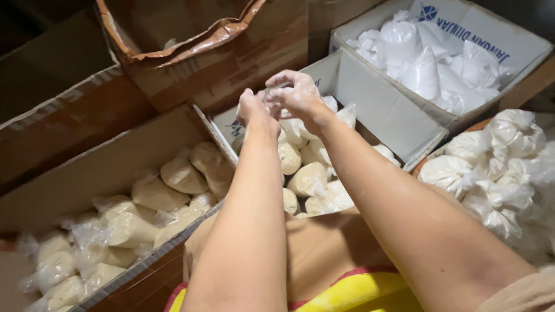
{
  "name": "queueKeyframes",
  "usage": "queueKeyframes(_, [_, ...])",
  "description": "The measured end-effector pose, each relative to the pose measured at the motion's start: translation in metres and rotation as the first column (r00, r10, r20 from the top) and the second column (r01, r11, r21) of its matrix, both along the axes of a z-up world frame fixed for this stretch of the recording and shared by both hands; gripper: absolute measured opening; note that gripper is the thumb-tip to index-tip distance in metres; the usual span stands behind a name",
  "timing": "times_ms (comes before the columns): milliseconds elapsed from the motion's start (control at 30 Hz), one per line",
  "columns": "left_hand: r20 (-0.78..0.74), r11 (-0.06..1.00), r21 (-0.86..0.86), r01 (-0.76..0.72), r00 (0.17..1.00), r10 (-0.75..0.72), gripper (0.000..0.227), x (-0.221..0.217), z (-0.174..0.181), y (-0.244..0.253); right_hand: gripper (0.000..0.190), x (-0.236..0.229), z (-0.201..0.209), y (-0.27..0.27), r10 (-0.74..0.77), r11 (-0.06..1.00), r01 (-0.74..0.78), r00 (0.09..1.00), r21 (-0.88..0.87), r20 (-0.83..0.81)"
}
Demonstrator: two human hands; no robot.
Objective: The person repeatedly picks up white plastic-wrapped food items from a large woven basket and places them into open cardboard boxes. The hands transfer the items one by one, arranging them inside the boxes. The process continues throughout the clip with no other tools or objects handled.
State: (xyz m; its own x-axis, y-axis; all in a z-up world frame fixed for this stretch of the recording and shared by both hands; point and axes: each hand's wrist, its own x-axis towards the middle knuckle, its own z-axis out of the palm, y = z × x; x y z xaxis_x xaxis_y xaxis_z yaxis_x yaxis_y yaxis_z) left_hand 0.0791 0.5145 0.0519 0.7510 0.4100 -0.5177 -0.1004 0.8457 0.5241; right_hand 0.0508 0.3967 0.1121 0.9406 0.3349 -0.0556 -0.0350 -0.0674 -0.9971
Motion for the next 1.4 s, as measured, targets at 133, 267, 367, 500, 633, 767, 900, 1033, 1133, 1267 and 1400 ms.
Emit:
queueKeyframes(133, [-0.104,0.999,-0.009,0.043,0.994,-0.044,0.046,-0.002,-0.032,-0.018,0.025,0.000,-0.026,-0.020,-0.042,0.997,0.034,0.992,-0.071,-0.122])
queueKeyframes(267, [-0.113,0.997,0.005,0.074,0.991,-0.073,0.037,0.008,-0.065,-0.039,0.025,0.001,-0.054,-0.038,-0.064,0.997,0.059,0.989,-0.046,-0.131])
queueKeyframes(367, [-0.128,0.996,0.011,0.088,0.988,-0.086,0.029,0.015,-0.091,-0.055,0.025,0.006,-0.074,-0.047,-0.089,0.996,0.084,0.977,-0.037,-0.192])
queueKeyframes(500, [-0.190,0.995,0.035,0.089,0.979,-0.081,0.022,0.022,-0.114,-0.067,0.022,0.010,-0.104,-0.056,-0.102,0.993,0.114,0.951,0.023,-0.293])
queueKeyframes(633, [-0.303,0.990,0.008,0.143,0.944,-0.134,0.019,0.016,-0.134,-0.073,0.020,0.013,-0.131,-0.060,-0.115,0.993,0.115,0.926,-0.022,-0.359])
queueKeyframes(767, [-0.333,0.980,0.102,0.168,0.934,-0.126,0.023,0.016,-0.153,-0.076,0.018,0.017,-0.154,-0.060,-0.136,0.991,0.118,0.905,-0.071,-0.404])
queueKeyframes(900, [-0.349,0.980,0.054,0.194,0.923,-0.164,0.023,0.016,-0.170,-0.081,0.014,0.021,-0.174,-0.063,-0.136,0.990,0.102,0.896,-0.102,-0.423])
queueKeyframes(1033, [-0.397,0.979,0.034,0.202,0.902,-0.172,0.021,0.021,-0.186,-0.086,0.015,0.031,-0.190,-0.065,-0.182,0.979,0.116,0.863,-0.165,-0.472])
queueKeyframes(1133, [-0.376,0.972,0.073,0.222,0.909,-0.179,0.023,0.025,-0.200,-0.088,0.017,0.041,-0.203,-0.068,-0.213,0.970,0.123,0.850,-0.211,-0.483])
queueKeyframes(1267, [-0.469,0.956,0.130,0.263,0.865,-0.175,0.025,0.029,-0.213,-0.094,0.020,0.057,-0.225,-0.074,-0.271,0.955,0.162,0.819,-0.249,-0.506])
queueKeyframes(1400, [-0.534,0.951,0.107,0.289,0.824,-0.190,0.025,0.034,-0.216,-0.099,0.022,0.075,-0.259,-0.084,-0.330,0.942,0.230,0.763,-0.244,-0.555])
